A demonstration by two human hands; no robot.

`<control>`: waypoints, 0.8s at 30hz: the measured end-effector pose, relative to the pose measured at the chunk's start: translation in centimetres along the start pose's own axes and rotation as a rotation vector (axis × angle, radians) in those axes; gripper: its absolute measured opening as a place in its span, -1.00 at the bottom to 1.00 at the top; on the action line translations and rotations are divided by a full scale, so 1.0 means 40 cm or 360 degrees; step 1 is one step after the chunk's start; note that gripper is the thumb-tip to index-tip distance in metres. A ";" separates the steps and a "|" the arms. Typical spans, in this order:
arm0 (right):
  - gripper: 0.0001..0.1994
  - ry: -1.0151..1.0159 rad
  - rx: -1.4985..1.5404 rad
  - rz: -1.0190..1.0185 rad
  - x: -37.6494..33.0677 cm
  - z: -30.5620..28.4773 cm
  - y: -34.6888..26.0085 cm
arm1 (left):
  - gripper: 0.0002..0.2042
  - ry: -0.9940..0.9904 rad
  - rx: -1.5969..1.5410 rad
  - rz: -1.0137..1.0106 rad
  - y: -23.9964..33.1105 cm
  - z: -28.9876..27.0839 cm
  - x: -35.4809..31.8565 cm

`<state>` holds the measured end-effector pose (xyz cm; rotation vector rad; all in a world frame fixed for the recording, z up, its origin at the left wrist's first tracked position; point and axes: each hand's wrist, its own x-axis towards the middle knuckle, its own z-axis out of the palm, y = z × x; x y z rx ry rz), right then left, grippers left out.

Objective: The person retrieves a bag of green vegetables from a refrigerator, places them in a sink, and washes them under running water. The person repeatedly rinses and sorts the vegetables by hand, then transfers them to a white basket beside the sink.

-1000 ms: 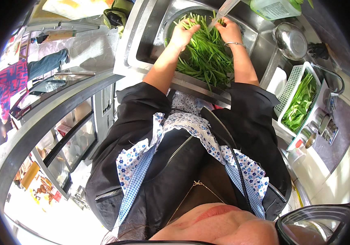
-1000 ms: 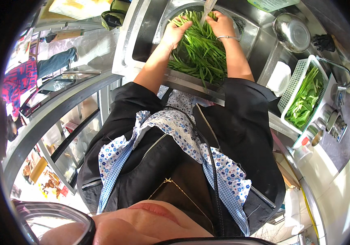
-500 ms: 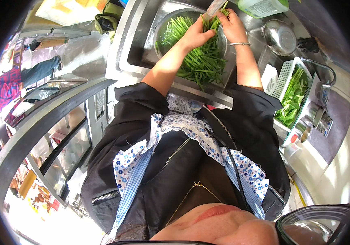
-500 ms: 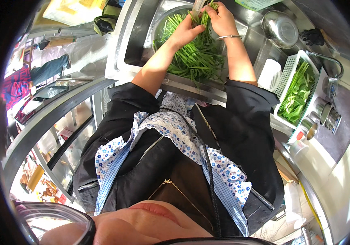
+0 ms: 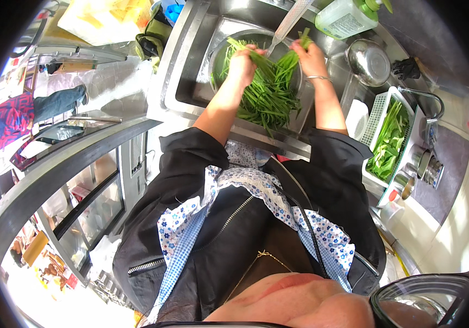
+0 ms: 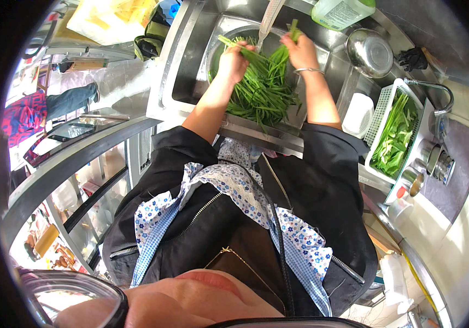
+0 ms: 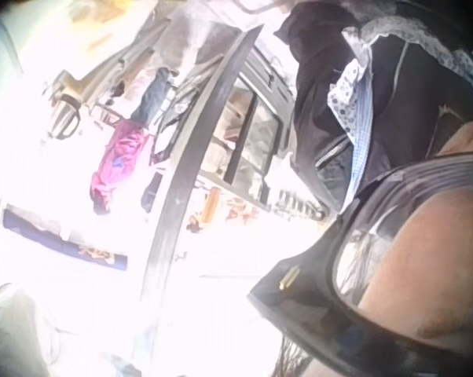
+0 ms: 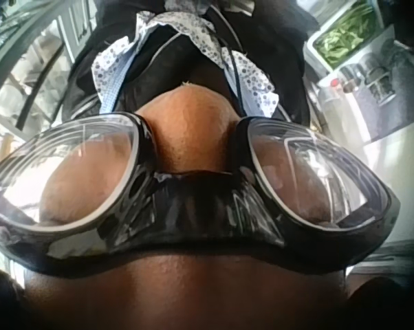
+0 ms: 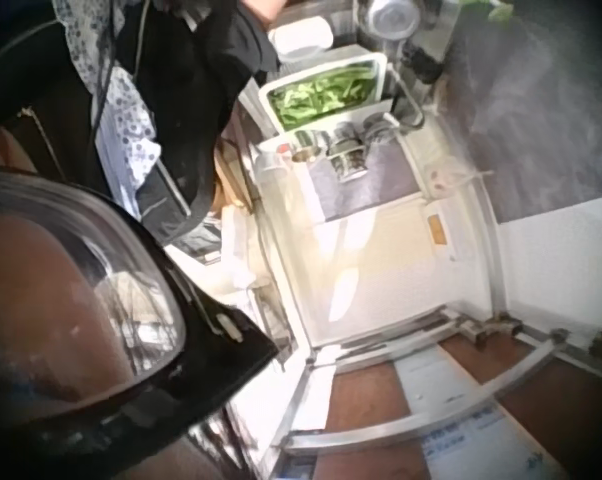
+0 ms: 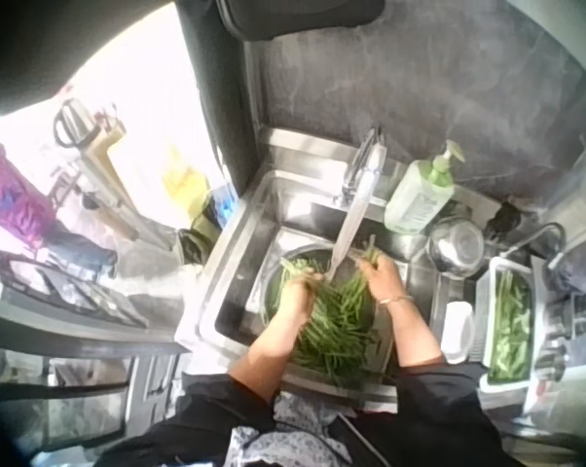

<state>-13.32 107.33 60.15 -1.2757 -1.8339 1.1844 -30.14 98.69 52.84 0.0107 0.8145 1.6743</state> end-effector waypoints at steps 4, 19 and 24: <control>-0.73 0.0318 -0.0202 0.0152 -0.033 -0.170 -0.027 | -0.84 0.0264 -0.0184 -0.0128 0.029 -0.106 0.044; -0.68 -0.0181 -0.0134 -0.0120 -0.046 -0.285 -0.264 | -0.27 0.0579 0.1938 0.0928 0.113 -0.033 0.054; -0.78 -0.0381 0.0925 0.0315 -0.009 0.091 -0.076 | -0.53 -0.0412 0.1567 0.0320 0.086 0.062 -0.054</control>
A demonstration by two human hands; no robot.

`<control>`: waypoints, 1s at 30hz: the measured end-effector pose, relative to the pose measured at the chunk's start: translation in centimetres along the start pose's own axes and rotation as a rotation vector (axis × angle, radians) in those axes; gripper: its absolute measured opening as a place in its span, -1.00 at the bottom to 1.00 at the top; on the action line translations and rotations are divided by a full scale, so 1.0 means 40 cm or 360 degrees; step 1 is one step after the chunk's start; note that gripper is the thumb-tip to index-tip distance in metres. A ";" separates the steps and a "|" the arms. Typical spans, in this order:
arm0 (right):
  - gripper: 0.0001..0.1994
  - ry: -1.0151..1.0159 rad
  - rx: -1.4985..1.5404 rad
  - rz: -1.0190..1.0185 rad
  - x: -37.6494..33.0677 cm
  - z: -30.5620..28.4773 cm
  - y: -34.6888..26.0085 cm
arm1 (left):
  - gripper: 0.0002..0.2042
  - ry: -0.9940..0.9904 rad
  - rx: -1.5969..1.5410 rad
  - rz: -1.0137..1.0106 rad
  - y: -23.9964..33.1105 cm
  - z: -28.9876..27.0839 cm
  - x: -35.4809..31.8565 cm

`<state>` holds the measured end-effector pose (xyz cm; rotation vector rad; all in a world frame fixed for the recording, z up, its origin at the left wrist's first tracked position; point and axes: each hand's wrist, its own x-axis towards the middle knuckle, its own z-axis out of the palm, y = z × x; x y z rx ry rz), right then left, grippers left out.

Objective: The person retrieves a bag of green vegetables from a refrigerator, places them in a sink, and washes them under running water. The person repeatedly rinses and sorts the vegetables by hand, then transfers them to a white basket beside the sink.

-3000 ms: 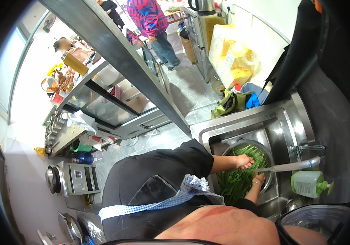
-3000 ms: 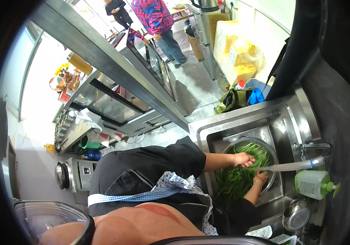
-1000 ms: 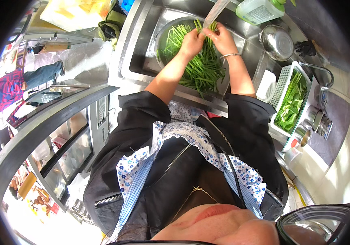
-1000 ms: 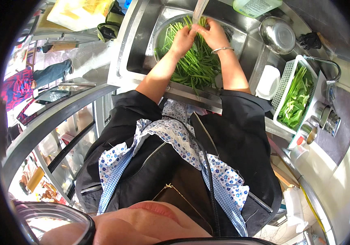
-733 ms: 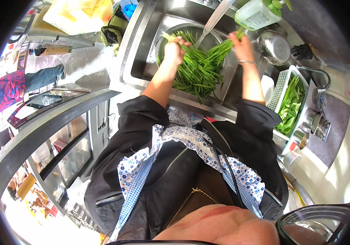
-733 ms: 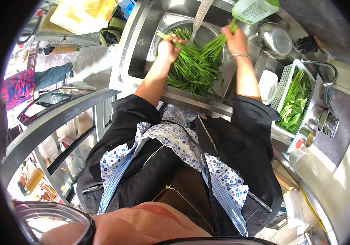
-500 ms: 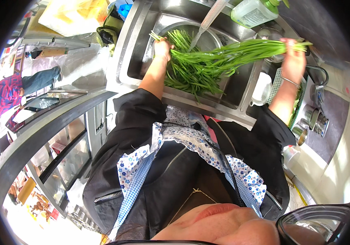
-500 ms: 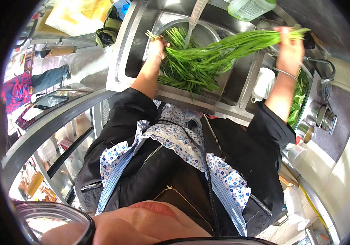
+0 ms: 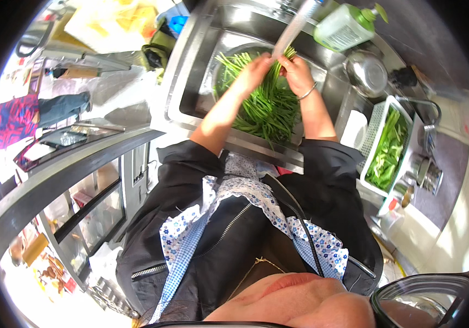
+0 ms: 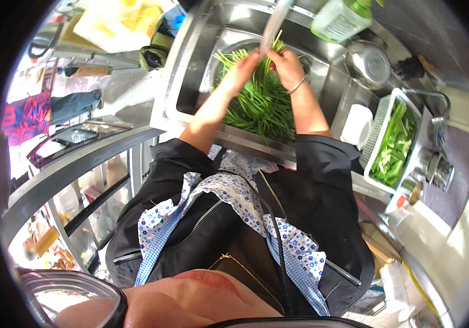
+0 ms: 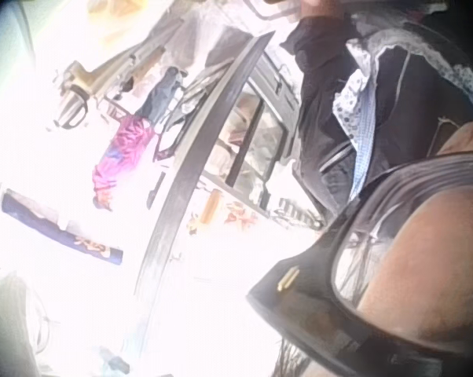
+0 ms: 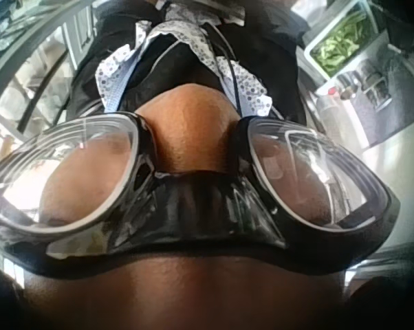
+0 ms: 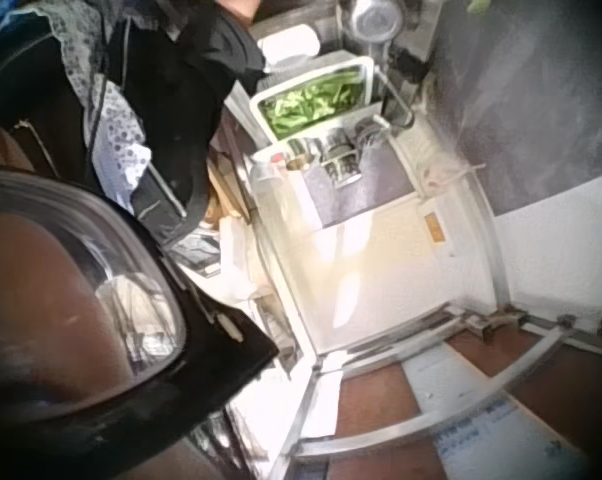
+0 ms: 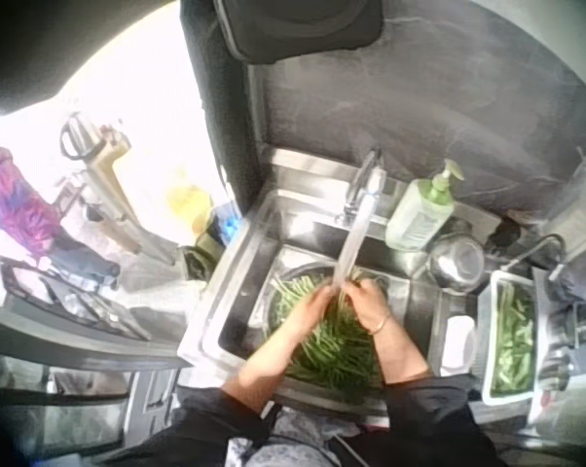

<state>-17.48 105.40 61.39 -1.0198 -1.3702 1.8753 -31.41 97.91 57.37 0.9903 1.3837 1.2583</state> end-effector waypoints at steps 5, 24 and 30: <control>-0.80 0.0124 0.0297 0.0074 0.047 0.024 0.124 | -0.61 -0.0037 0.0545 -0.0120 -0.041 0.013 -0.013; -0.84 0.0433 -0.0076 0.0116 0.082 0.001 0.174 | -0.83 -0.0101 -0.0635 -0.0475 -0.049 0.013 -0.027; -0.92 0.0581 0.0700 0.0227 0.121 -0.043 0.138 | -0.84 -0.0039 -0.0595 -0.0513 -0.035 -0.001 -0.025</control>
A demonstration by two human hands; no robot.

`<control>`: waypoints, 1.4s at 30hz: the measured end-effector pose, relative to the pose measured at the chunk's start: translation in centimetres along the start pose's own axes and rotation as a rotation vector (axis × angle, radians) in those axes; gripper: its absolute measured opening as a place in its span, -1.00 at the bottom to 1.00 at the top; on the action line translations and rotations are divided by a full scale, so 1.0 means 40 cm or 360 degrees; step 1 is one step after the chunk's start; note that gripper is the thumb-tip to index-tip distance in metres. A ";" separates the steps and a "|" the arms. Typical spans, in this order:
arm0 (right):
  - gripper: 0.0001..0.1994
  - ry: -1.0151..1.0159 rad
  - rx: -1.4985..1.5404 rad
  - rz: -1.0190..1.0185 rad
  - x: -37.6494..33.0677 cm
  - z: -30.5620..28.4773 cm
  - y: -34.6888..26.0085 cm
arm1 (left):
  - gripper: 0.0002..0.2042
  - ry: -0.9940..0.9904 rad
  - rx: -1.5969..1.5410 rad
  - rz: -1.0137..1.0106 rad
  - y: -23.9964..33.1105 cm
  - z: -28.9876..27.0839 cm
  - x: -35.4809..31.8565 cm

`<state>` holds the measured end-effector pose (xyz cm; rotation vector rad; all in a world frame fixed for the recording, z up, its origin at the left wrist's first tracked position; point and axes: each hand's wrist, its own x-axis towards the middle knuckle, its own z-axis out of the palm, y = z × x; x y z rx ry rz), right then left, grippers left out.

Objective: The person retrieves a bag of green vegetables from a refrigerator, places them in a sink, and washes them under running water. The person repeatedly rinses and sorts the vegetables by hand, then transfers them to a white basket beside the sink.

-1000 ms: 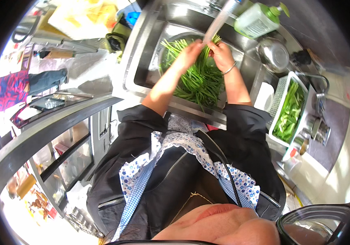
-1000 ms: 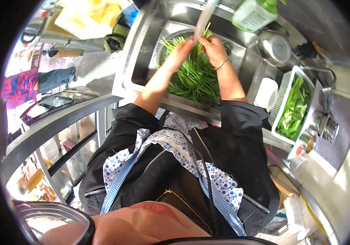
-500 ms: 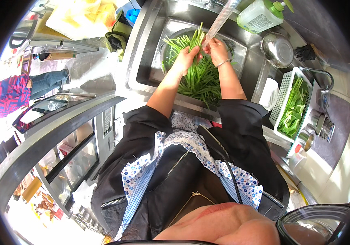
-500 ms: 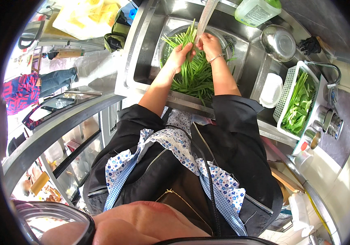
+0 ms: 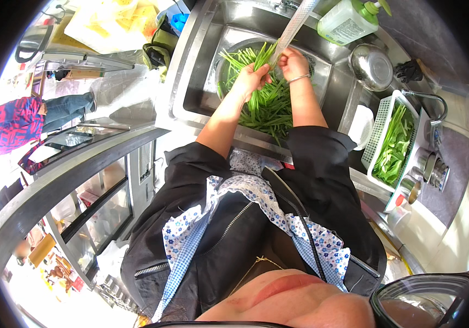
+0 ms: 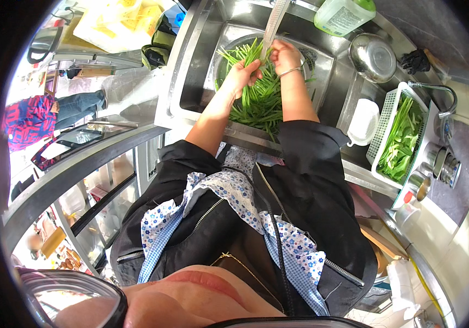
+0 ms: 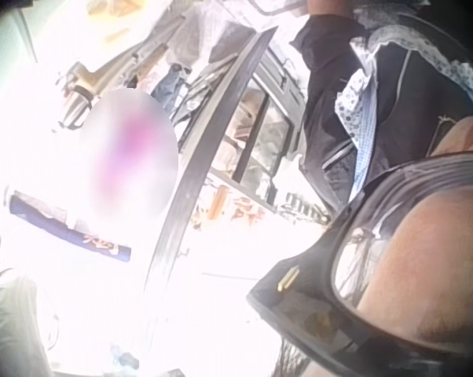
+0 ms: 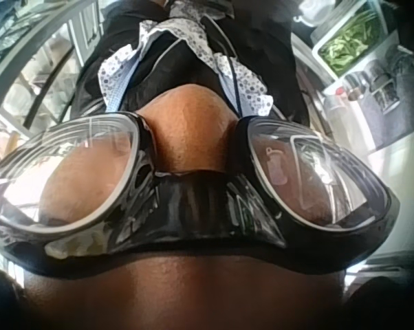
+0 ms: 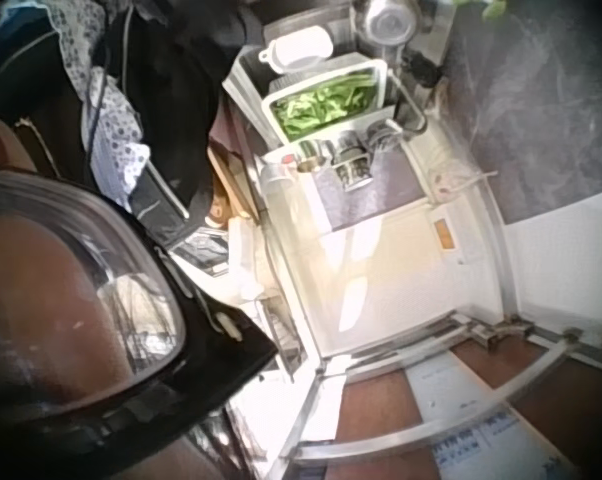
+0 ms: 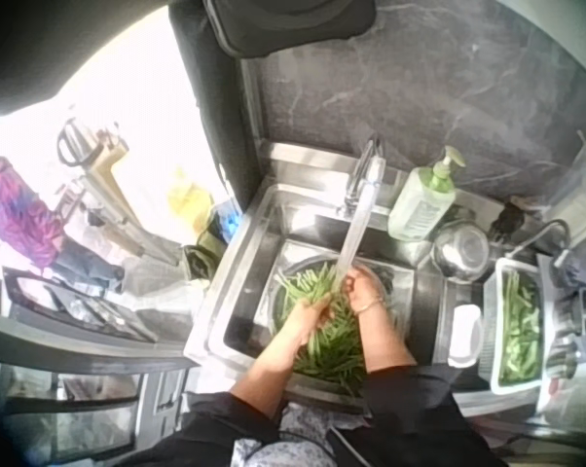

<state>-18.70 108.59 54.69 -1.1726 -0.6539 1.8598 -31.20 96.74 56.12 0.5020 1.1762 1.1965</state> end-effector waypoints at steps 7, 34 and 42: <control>-0.83 -0.0031 -0.0491 0.0148 -0.047 -0.030 -0.012 | -0.81 0.0043 -0.0289 0.0044 -0.010 -0.050 0.000; -0.89 -0.0008 0.0150 0.0115 -0.039 0.015 0.042 | -0.86 0.0207 -0.0254 -0.0068 0.013 -0.074 -0.031; -0.83 -0.0384 -0.0596 -0.0062 -0.096 0.037 0.048 | -0.83 0.0045 -0.0521 0.0037 0.016 -0.060 -0.010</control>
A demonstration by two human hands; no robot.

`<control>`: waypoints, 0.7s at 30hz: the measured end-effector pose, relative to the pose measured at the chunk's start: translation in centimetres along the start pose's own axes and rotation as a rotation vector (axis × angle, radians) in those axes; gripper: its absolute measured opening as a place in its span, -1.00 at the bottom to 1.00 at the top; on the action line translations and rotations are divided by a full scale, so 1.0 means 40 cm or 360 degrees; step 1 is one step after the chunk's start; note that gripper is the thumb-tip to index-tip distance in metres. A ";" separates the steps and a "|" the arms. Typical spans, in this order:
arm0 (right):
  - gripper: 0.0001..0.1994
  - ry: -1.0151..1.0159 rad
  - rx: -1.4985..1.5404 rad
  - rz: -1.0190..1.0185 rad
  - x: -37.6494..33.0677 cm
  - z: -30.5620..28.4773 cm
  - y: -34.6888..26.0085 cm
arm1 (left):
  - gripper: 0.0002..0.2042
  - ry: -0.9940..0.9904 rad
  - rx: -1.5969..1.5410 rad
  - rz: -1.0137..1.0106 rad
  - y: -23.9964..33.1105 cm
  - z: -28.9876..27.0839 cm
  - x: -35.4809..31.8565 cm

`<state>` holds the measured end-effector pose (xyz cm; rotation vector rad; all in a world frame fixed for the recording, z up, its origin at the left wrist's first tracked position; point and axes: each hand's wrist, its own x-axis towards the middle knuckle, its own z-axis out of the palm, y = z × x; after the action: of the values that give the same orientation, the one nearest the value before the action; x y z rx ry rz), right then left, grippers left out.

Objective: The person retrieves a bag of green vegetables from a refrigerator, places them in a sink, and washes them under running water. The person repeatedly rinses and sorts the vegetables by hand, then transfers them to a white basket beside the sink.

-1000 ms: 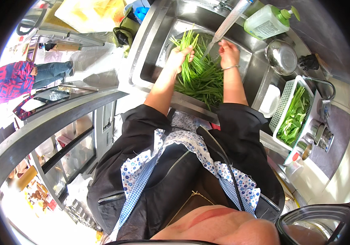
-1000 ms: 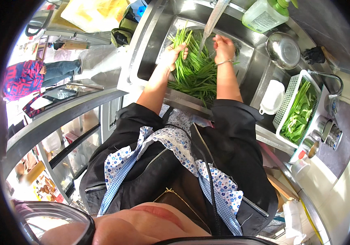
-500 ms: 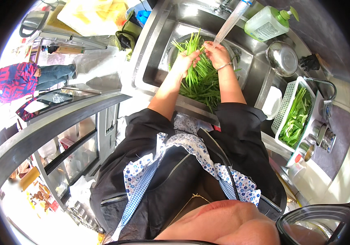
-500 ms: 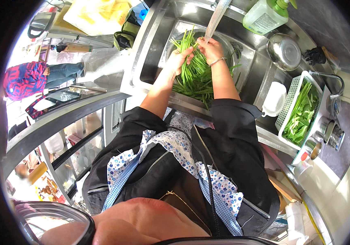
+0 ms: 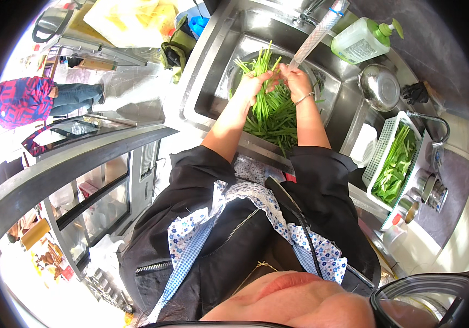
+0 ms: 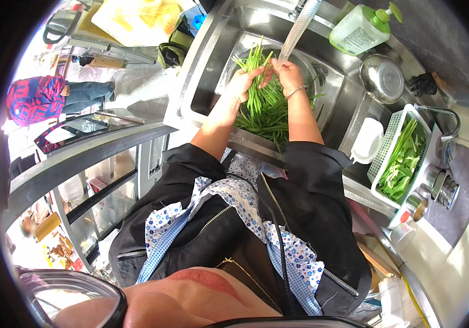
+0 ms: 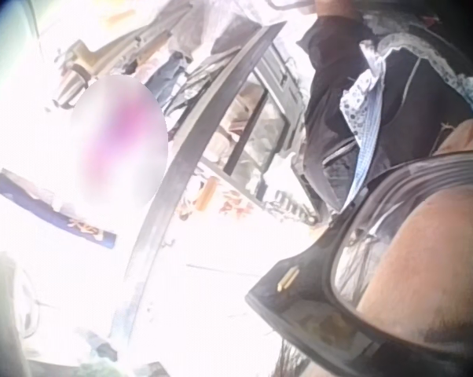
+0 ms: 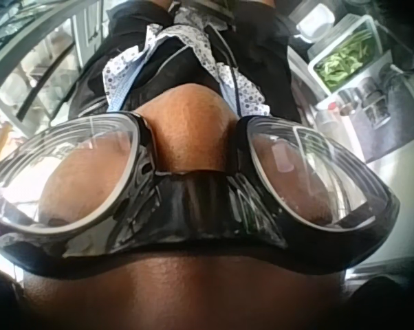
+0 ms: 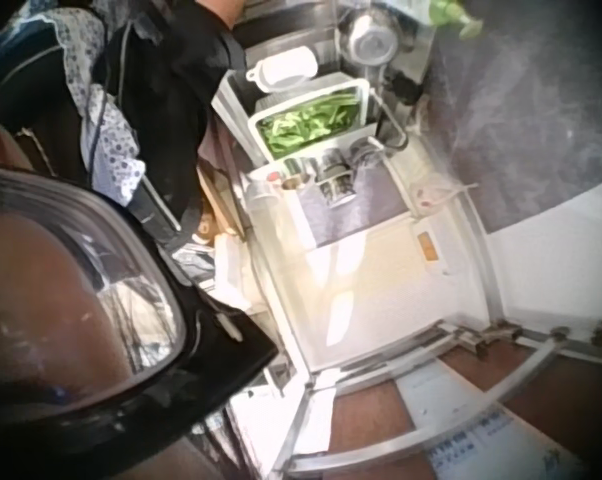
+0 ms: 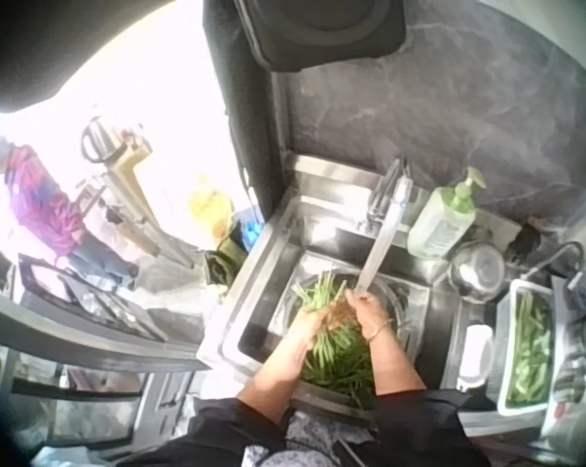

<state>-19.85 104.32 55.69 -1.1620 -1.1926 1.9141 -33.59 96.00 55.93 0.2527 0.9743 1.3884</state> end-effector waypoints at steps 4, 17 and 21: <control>-0.83 0.0132 0.0085 0.0024 -0.003 -0.014 -0.030 | -0.84 0.0039 -0.0006 -0.0088 -0.002 0.010 -0.009; -0.79 0.0054 0.0673 -0.0138 0.003 -0.067 -0.058 | -0.91 -0.0140 0.0505 -0.0077 0.007 0.009 -0.026; -0.80 0.0137 0.0899 -0.0565 0.004 -0.113 -0.110 | -0.87 0.0001 0.0534 -0.0058 0.020 -0.009 -0.031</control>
<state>-15.70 108.06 58.65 -0.6693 -0.6818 1.7397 -34.24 94.94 56.77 0.4821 1.2053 1.1869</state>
